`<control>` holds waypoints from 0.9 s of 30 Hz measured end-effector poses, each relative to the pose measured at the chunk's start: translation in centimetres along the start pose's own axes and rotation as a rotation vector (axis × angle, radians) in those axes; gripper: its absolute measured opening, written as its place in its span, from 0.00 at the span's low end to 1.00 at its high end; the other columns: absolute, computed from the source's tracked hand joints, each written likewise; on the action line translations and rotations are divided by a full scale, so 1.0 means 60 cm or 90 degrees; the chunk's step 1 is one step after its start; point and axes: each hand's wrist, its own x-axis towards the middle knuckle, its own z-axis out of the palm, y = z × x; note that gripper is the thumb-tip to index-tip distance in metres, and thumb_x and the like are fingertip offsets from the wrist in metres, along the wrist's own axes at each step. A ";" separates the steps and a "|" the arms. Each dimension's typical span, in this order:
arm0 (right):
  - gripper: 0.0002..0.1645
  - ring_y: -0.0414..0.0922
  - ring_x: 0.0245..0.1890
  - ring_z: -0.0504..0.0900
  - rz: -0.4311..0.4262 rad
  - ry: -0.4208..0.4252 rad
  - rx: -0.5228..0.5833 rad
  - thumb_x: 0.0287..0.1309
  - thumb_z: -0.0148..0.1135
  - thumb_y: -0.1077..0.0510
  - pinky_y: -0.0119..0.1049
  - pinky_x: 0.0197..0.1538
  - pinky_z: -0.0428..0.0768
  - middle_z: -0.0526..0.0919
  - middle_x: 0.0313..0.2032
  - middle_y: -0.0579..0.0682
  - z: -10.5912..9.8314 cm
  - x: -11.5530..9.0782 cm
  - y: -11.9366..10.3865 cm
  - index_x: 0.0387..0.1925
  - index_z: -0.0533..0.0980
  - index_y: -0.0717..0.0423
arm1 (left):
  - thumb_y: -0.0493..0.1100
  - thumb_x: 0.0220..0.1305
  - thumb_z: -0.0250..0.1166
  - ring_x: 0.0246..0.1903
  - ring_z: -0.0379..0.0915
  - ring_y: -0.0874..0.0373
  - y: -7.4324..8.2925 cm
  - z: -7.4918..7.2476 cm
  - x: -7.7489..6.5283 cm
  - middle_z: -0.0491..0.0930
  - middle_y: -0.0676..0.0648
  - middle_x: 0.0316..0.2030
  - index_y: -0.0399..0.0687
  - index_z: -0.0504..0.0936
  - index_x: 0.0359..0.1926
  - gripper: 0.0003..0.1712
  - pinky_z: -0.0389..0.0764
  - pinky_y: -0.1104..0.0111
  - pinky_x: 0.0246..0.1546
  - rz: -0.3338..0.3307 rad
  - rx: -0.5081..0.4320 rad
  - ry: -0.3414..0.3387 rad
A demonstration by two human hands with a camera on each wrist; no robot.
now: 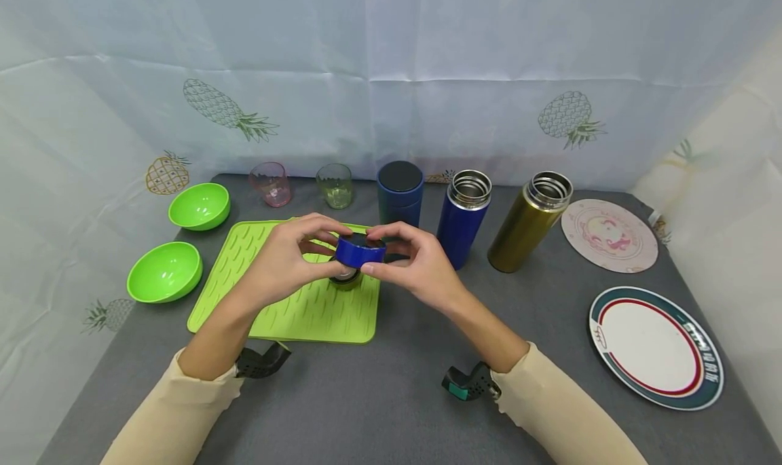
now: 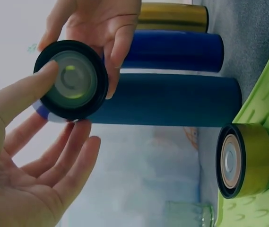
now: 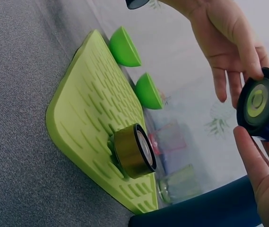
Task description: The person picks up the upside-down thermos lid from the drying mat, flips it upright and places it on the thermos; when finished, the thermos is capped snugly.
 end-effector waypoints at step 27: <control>0.35 0.37 0.54 0.86 -0.006 0.001 0.019 0.48 0.79 0.64 0.37 0.55 0.86 0.81 0.60 0.52 -0.007 -0.005 0.002 0.58 0.75 0.69 | 0.40 0.52 0.80 0.50 0.80 0.54 -0.014 -0.003 0.001 0.82 0.47 0.51 0.48 0.81 0.53 0.27 0.83 0.54 0.58 0.004 -0.061 -0.069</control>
